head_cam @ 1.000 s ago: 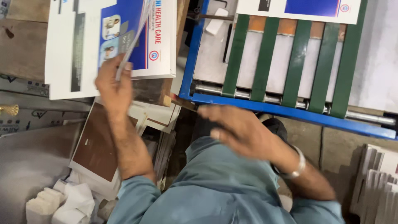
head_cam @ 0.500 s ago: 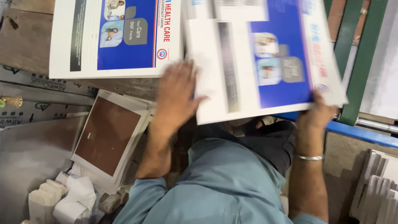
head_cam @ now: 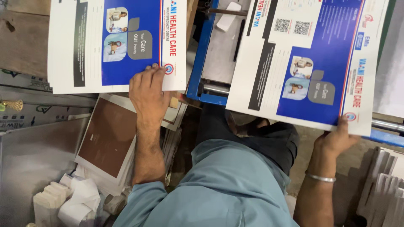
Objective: The person sits on the floor and feeds printed sheets into a blue laminating machine. They handle the sheets by hand, placing them into the machine's rollers and retrieving them as they exit.
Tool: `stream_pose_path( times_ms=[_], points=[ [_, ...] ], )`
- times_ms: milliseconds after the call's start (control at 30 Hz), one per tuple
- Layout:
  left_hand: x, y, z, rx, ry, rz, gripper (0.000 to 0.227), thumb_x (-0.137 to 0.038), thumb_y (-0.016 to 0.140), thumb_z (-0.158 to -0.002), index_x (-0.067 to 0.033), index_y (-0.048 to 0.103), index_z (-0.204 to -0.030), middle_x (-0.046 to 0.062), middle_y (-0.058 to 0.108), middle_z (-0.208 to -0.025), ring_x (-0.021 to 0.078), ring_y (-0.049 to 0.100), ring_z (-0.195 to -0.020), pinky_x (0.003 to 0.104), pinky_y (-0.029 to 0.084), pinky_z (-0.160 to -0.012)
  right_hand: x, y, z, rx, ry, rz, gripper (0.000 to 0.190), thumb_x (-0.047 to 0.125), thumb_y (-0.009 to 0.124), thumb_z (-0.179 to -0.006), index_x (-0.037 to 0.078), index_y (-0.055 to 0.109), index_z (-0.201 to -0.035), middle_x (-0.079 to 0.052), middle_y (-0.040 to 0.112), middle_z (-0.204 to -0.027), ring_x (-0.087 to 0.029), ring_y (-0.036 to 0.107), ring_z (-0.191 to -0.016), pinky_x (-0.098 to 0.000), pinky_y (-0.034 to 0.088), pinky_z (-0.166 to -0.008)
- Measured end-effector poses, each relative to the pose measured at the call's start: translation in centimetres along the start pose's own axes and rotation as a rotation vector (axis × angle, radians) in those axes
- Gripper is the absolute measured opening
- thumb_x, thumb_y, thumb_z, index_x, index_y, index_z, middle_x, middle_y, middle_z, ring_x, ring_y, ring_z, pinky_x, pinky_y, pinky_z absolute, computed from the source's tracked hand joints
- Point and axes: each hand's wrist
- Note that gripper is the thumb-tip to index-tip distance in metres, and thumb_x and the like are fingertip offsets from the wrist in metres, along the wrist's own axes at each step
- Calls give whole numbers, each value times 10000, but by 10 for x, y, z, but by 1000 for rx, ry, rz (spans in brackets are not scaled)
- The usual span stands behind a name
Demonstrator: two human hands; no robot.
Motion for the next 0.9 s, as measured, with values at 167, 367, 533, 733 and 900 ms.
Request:
stream_pose_path(
  times_ms=[167,367,533,733,900],
  points=[
    [-3,-4,-4,8,-23,23,407,-122,806,-843,-67,693,-1229,93,687,-1212,310,627,-1148,472,483,-981,-3,42,-39,-9,-5,-10,330,-57,596,-997,-90,554,-1322,-190,696,-1278,-276,749,-1125,-382,667,-975],
    [-1,-7,-8,23,-22,37,421,-153,832,-815,-79,698,-1207,84,686,-1168,304,627,-1105,469,480,-932,-9,67,-47,128,205,-86,343,101,582,-1067,-62,538,-1366,-183,696,-1224,-304,764,-1036,-439,685,-845],
    [-3,-17,-16,88,5,28,437,-139,827,-808,-82,703,-1223,80,694,-1179,296,628,-1085,452,487,-923,-3,50,-46,220,344,102,334,189,555,-1106,-13,502,-1367,-195,678,-1157,-301,749,-949,-422,680,-787],
    [15,-44,-30,275,0,251,462,-130,804,-801,-55,715,-1248,111,700,-1228,331,625,-1047,452,500,-911,-4,35,-20,247,373,89,285,120,575,-1118,-42,507,-1342,-197,672,-1151,-309,744,-999,-412,679,-863],
    [46,-52,-27,-21,-76,323,354,20,690,-938,-29,720,-1288,136,679,-1330,360,629,-1230,454,497,-1068,7,63,18,336,444,146,285,135,560,-1093,-43,565,-1316,-172,679,-1146,-297,735,-999,-396,658,-853]
  ],
)
Point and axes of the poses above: each hand's wrist, its own z-axis away from the middle knuckle, its own y-axis out of the palm, x = y × z
